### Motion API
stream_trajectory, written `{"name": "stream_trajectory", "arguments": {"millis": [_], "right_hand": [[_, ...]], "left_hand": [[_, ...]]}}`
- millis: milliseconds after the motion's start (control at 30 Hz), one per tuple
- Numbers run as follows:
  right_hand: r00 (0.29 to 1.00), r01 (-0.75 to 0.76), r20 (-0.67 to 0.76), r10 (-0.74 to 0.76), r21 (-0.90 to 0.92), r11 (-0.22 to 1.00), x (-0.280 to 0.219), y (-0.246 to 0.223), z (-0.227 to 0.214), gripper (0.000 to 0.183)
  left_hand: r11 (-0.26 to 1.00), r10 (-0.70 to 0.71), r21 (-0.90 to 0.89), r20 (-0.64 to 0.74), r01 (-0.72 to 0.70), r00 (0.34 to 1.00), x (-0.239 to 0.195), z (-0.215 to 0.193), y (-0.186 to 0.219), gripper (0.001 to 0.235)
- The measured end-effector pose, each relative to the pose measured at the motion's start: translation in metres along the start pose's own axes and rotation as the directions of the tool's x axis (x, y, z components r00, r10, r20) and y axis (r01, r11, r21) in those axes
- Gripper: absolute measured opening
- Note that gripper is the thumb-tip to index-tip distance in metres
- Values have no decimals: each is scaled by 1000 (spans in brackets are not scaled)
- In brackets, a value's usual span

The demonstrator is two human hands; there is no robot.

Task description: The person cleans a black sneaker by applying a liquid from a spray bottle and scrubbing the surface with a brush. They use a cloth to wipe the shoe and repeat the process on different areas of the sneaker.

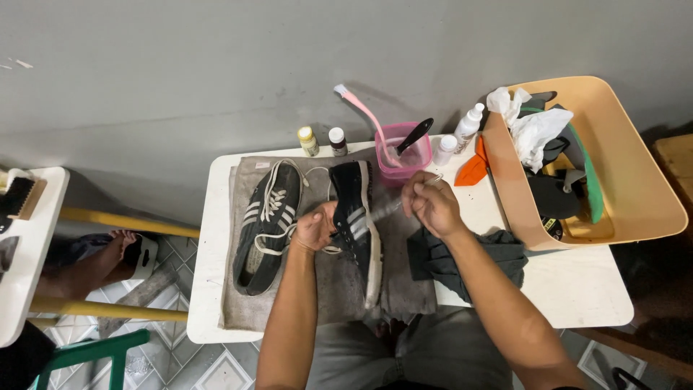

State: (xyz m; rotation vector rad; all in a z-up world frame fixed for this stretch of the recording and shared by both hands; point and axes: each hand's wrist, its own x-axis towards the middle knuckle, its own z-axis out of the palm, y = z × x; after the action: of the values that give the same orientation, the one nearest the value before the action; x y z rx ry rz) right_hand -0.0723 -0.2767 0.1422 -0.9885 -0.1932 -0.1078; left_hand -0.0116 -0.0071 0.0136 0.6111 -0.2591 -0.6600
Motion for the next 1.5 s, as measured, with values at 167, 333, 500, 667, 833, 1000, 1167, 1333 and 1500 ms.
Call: {"name": "stream_trajectory", "arguments": {"millis": [167,333,500,667,833,1000,1167,1333,1500], "right_hand": [[998,-61,10,61,19,998,-5,1,-1,22],[1000,-14,0,14,-40,999,0,-5,3,21],[954,199,-193,-229,-161,967,-1,-31,7,25],[831,329,13,-556,-818,473,10,-106,24,22],[973,180,176,-149,-984,12,36,-115,56,13],[857,279,99,-506,-914,294,23,-102,35,17],[855,240,6,-519,-891,386,12,-83,18,20],[832,264,-25,-554,-860,436,13,-75,5,17],[893,185,36,-449,-939,292,20,-96,29,24]], "left_hand": [[999,2,-39,9,-2,1000,-2,8,1,74],[999,-1,-47,26,2,1000,-2,15,9,72],[998,12,-64,-54,-15,998,-7,44,17,63],[999,-4,-52,-33,2,999,-1,7,5,65],[999,-20,-40,-44,18,999,5,-13,-1,63],[1000,5,-14,-78,-6,997,0,14,11,59],[1000,1,-1,-89,-1,996,2,8,9,58],[1000,17,-3,-119,-17,993,5,-30,-9,57],[1000,26,11,-145,-24,989,2,-15,-2,57]]}}
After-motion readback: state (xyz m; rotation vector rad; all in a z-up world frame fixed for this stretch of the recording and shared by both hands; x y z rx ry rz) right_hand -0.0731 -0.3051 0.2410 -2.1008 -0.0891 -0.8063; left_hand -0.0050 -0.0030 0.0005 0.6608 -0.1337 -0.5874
